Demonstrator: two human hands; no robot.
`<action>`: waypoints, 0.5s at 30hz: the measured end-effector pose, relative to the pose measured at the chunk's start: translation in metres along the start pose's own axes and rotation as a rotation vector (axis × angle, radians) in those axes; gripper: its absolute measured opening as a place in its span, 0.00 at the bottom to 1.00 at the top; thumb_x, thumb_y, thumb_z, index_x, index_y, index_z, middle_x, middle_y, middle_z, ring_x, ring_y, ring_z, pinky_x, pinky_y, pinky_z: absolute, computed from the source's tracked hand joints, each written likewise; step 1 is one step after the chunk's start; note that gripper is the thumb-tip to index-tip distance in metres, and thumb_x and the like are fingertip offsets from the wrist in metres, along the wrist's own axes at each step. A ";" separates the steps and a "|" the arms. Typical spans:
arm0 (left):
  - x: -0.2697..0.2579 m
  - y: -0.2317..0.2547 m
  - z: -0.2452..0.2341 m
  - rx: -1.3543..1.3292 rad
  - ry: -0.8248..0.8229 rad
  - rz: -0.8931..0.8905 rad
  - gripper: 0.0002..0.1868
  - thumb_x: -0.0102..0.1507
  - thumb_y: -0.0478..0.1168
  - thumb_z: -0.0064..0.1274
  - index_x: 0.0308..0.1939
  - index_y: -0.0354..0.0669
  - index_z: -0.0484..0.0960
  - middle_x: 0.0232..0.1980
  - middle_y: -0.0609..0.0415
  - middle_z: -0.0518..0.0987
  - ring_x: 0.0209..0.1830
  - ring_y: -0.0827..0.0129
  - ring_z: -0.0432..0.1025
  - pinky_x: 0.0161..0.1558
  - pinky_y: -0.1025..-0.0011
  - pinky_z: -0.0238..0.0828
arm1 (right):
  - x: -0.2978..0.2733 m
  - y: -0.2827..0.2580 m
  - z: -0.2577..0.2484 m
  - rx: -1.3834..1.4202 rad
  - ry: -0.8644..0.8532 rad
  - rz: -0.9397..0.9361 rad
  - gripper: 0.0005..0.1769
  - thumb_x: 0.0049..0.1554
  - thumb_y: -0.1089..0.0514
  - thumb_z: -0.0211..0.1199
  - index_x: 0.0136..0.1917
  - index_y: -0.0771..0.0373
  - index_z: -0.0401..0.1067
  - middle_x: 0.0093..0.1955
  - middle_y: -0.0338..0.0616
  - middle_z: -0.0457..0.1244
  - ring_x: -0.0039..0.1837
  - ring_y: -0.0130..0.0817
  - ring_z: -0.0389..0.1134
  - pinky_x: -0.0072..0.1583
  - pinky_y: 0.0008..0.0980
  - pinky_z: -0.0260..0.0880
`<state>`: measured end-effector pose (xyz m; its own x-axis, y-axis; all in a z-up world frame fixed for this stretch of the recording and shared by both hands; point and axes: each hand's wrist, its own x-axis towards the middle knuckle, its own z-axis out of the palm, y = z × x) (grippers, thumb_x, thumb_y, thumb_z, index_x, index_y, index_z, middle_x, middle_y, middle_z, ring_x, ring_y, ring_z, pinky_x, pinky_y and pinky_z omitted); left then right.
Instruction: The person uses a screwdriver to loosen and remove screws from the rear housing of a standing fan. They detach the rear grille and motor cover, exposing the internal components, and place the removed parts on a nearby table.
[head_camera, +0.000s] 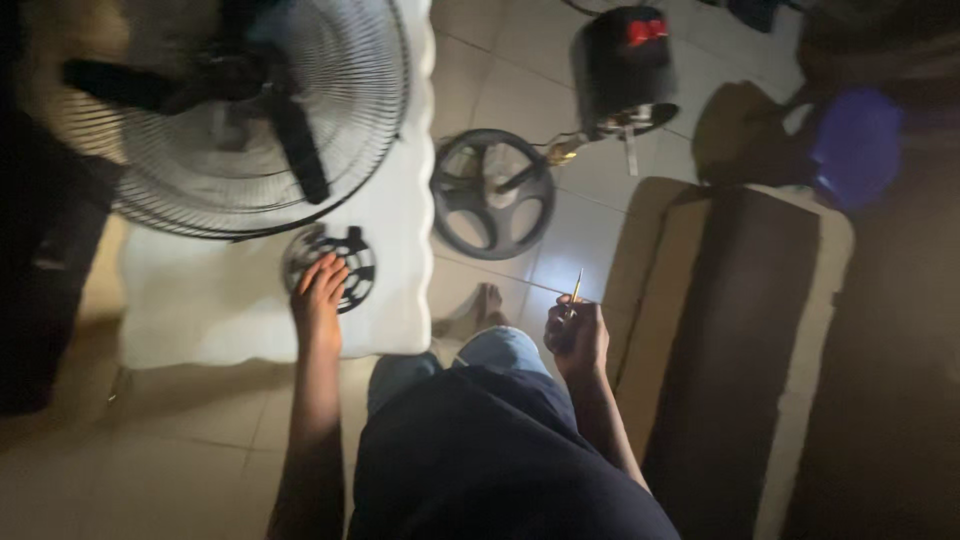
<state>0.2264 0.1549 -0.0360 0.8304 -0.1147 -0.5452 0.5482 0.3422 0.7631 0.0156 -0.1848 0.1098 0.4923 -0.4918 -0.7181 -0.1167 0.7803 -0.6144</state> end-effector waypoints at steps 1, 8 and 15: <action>-0.013 0.002 0.007 -0.030 -0.038 -0.002 0.20 0.69 0.46 0.50 0.62 0.40 0.78 0.59 0.48 0.81 0.61 0.63 0.75 0.64 0.64 0.67 | 0.002 -0.007 -0.013 -0.002 -0.010 -0.010 0.11 0.60 0.53 0.56 0.51 0.63 0.68 0.34 0.42 0.60 0.30 0.30 0.56 0.30 0.28 0.53; -0.081 -0.046 0.089 0.040 -0.146 -0.137 0.20 0.70 0.46 0.49 0.61 0.38 0.77 0.56 0.47 0.82 0.58 0.64 0.76 0.61 0.66 0.68 | 0.027 -0.086 -0.076 -0.072 -0.077 -0.049 0.19 0.62 0.50 0.55 0.61 0.63 0.71 0.31 0.38 0.57 0.29 0.26 0.53 0.31 0.26 0.51; -0.122 -0.128 0.273 0.122 -0.241 -0.238 0.20 0.68 0.48 0.49 0.60 0.42 0.79 0.54 0.50 0.84 0.56 0.67 0.78 0.60 0.66 0.71 | 0.058 -0.190 -0.130 -0.274 -0.132 0.019 0.18 0.64 0.52 0.54 0.61 0.65 0.74 0.30 0.32 0.54 0.29 0.21 0.50 0.31 0.23 0.49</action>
<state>0.0818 -0.1293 0.0282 0.6698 -0.3990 -0.6263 0.7248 0.1676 0.6683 -0.0454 -0.4116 0.1422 0.5939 -0.4096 -0.6924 -0.3467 0.6464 -0.6797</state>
